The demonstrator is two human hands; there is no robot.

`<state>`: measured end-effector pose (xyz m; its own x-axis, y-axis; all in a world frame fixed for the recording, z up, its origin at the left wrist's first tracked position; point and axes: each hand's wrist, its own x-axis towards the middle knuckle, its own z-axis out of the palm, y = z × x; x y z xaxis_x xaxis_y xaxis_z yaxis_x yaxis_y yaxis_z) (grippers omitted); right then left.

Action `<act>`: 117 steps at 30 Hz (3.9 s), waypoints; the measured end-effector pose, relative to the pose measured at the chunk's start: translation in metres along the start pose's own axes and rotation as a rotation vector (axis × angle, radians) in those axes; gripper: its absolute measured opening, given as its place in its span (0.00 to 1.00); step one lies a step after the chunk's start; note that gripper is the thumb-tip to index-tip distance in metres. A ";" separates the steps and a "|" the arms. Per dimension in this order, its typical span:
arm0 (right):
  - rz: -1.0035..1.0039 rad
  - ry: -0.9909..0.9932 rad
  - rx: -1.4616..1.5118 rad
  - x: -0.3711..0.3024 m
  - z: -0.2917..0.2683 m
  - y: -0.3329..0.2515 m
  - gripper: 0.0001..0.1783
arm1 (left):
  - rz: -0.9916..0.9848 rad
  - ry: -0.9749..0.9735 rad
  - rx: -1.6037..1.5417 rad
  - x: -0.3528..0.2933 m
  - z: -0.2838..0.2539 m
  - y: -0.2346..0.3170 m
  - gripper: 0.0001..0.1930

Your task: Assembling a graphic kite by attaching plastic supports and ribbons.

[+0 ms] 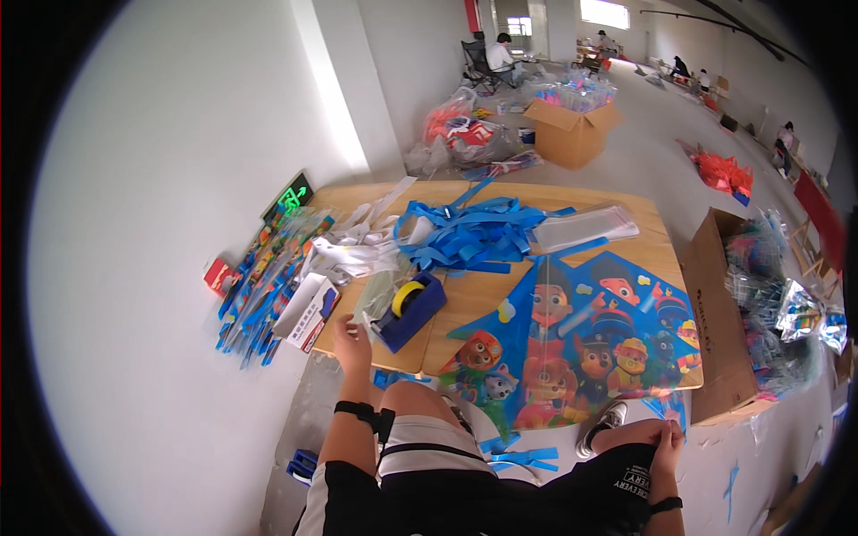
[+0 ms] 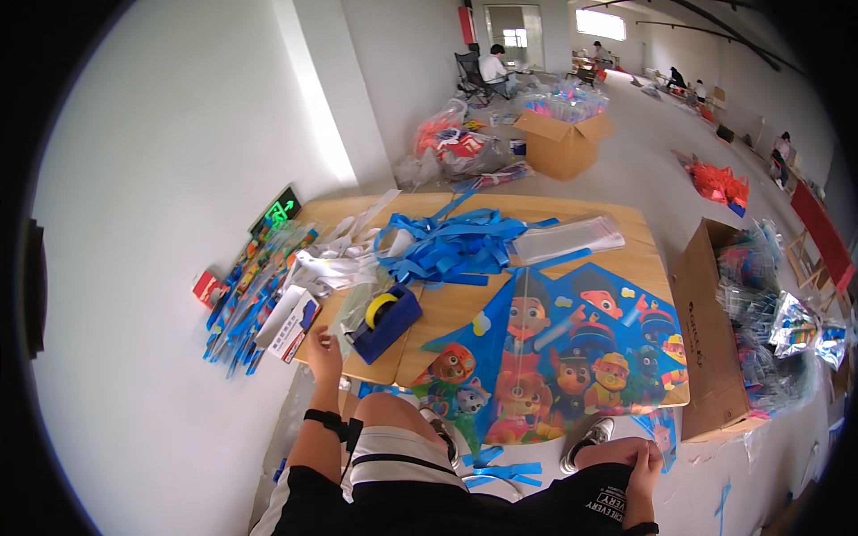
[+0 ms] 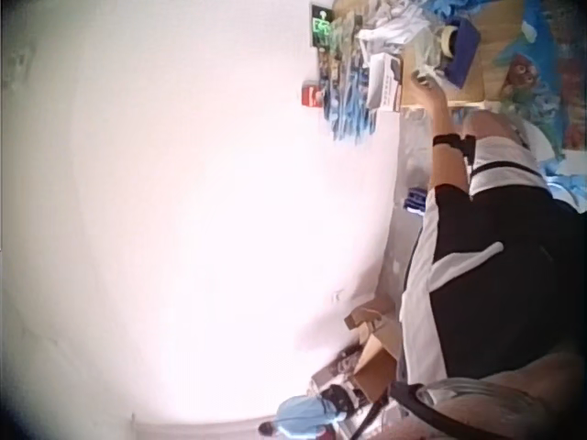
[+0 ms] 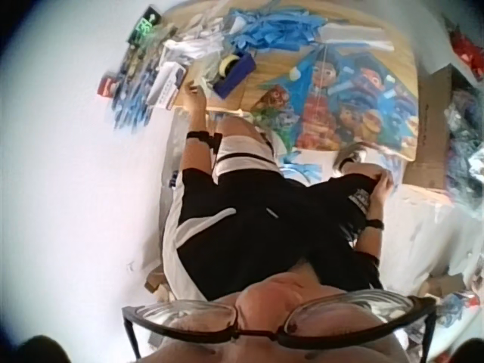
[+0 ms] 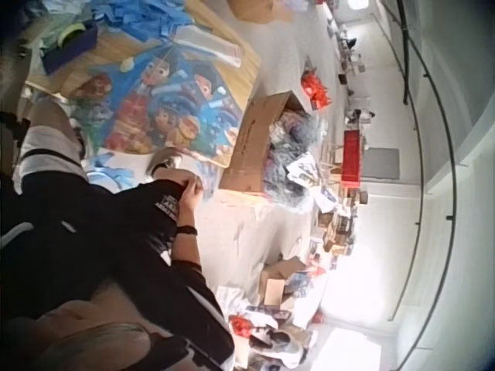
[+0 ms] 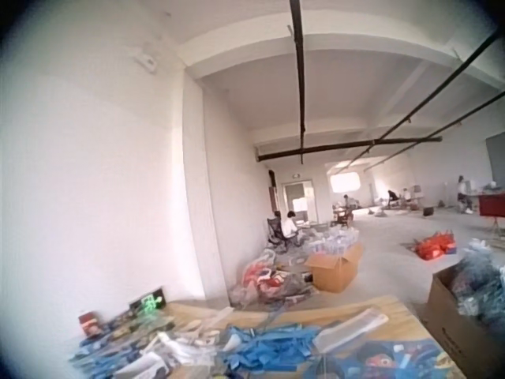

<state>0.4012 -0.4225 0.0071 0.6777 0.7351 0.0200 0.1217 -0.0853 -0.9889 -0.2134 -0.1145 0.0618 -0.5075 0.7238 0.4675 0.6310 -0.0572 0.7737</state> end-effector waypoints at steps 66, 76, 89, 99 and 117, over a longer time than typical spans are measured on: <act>-0.029 -0.048 -0.275 0.007 0.025 0.001 0.19 | 0.073 -0.436 0.696 -0.009 -0.019 -0.074 0.07; 0.007 -0.039 -0.150 0.001 0.029 0.003 0.19 | 0.035 -0.528 0.422 -0.016 -0.076 -0.107 0.07; -0.062 -0.174 -0.287 0.019 0.050 -0.011 0.17 | -0.784 -0.543 -0.425 -0.182 -0.318 -0.228 0.14; -0.169 -0.896 -0.237 -0.055 0.180 -0.171 0.16 | -0.067 -0.985 -0.411 -0.112 -0.192 0.028 0.04; -0.021 -0.534 0.095 -0.092 0.141 -0.157 0.05 | 0.331 -0.168 0.567 0.078 -0.084 -0.029 0.27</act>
<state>0.2177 -0.3819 0.1393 0.2098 0.9777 -0.0130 0.0484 -0.0237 -0.9985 -0.3208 -0.1137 0.1115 -0.1652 0.8297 0.5332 0.9710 0.0422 0.2352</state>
